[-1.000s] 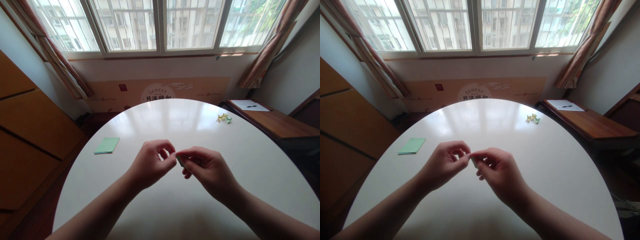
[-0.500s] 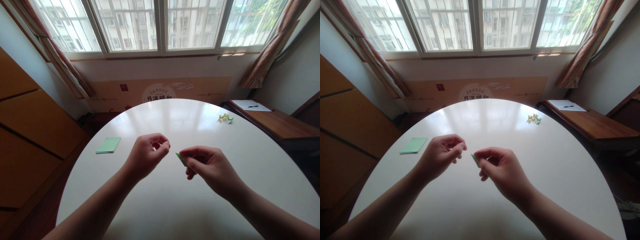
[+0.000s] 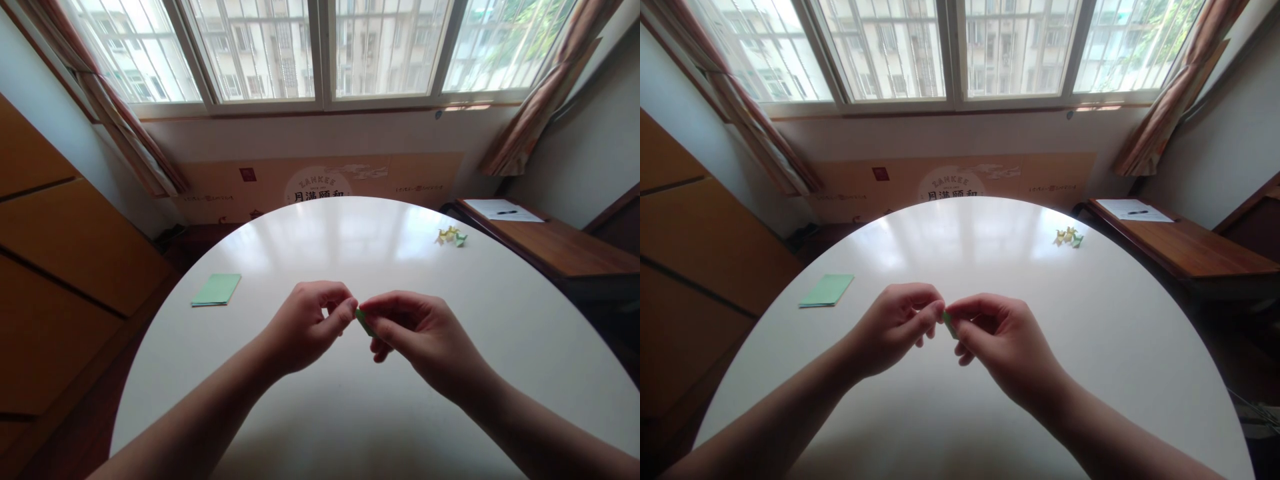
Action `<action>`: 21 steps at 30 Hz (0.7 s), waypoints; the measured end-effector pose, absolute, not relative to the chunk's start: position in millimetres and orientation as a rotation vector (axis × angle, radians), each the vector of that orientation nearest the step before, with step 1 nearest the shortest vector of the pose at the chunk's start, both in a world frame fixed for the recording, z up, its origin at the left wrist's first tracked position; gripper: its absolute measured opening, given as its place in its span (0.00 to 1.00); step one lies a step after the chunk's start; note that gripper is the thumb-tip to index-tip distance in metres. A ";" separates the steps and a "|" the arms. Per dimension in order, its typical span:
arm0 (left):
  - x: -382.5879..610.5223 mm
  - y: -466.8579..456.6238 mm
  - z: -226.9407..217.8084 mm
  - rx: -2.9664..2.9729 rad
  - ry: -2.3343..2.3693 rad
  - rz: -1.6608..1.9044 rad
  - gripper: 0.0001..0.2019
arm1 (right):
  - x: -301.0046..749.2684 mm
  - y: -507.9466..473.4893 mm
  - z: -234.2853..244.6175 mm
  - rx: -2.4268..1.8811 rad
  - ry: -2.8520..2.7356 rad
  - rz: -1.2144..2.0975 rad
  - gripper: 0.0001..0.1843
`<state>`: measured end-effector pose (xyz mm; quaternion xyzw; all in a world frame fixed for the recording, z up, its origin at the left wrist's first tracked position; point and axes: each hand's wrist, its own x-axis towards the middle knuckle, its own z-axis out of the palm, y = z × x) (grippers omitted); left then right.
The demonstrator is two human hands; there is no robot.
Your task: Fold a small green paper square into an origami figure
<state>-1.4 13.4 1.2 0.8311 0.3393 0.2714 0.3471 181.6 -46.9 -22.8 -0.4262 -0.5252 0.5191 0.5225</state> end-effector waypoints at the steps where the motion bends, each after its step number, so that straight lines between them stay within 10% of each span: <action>1: -1.2 13.0 1.0 2.170 0.890 0.709 0.13 | 181.5 -46.9 -23.7 -1.013 -1.252 1.244 0.09; 21: 15.4 3.6 -6.9 1.521 0.910 0.812 0.12 | 184.8 -42.5 -25.6 -1.003 -1.070 1.157 0.13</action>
